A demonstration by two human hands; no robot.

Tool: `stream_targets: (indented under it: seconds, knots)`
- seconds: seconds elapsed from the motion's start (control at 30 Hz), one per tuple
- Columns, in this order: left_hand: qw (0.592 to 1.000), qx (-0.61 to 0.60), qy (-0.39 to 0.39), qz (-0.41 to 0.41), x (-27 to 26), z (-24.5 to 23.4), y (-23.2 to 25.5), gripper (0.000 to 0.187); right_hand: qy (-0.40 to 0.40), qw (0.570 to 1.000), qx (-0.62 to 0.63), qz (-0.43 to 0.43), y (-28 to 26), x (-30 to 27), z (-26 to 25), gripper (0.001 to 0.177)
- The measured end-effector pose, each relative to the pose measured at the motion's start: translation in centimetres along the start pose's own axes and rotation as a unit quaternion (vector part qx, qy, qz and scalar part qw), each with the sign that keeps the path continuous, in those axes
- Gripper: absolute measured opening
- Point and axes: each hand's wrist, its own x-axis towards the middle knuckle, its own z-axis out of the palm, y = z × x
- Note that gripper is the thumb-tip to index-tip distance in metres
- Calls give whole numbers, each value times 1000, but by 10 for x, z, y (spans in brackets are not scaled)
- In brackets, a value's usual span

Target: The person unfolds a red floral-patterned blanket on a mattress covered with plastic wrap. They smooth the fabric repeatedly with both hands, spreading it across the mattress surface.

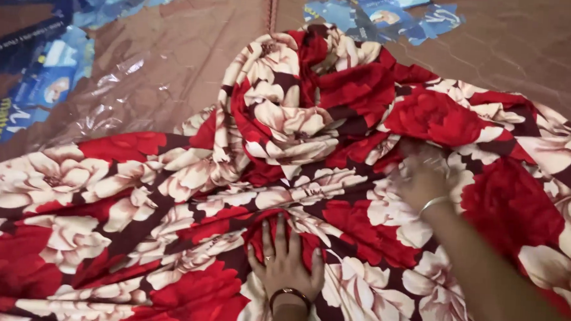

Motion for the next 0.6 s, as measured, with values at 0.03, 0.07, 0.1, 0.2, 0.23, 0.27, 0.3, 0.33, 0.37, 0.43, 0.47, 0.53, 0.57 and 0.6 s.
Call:
stream_targets:
  seconds: [0.03,0.07,0.1,0.2,0.23,0.27,0.3,0.33,0.37,0.43,0.47,0.53,0.57,0.6]
  knots:
    - [999,0,-48,-13,6,-8,2,71,62,996,0,-66,-48,-37,-36,66]
    - [995,0,-98,-28,9,-16,6,71,115,984,-7,-135,-98,-81,-78,70]
    - [995,2,-98,-30,15,-6,-2,71,114,984,-6,-137,-102,-84,-82,70]
    - [998,-5,-14,-54,48,10,-21,75,101,986,-37,-127,-105,-86,-87,65]
    - [995,-21,6,-93,71,1,-25,70,115,985,-41,-120,-103,-81,-88,64]
    - [990,-37,27,-131,96,-8,-30,66,131,984,-43,-112,-102,-75,-89,62]
    - [990,-36,27,-131,127,-39,-25,66,131,984,-43,-113,-100,-72,-90,62]
    - [973,-65,-55,-216,157,-70,-21,82,134,982,-71,-109,-98,-70,-89,61]
    - [940,-93,-135,-298,187,-100,-16,103,138,980,-99,-106,-97,-68,-88,59]
    - [951,-52,-146,-267,221,-81,-48,101,139,980,-101,-103,-100,-70,-90,59]
    - [960,-13,-153,-233,239,-70,-62,100,144,979,-102,-101,-101,-69,-93,59]
    - [954,-2,-211,-212,260,-62,-76,89,136,981,-104,-94,-102,-70,-93,57]
    - [944,10,-270,-191,270,-58,-83,79,127,982,-105,-87,-103,-71,-93,55]
    - [944,9,-271,-190,278,-57,-90,79,126,983,-105,-85,-101,-71,-90,55]
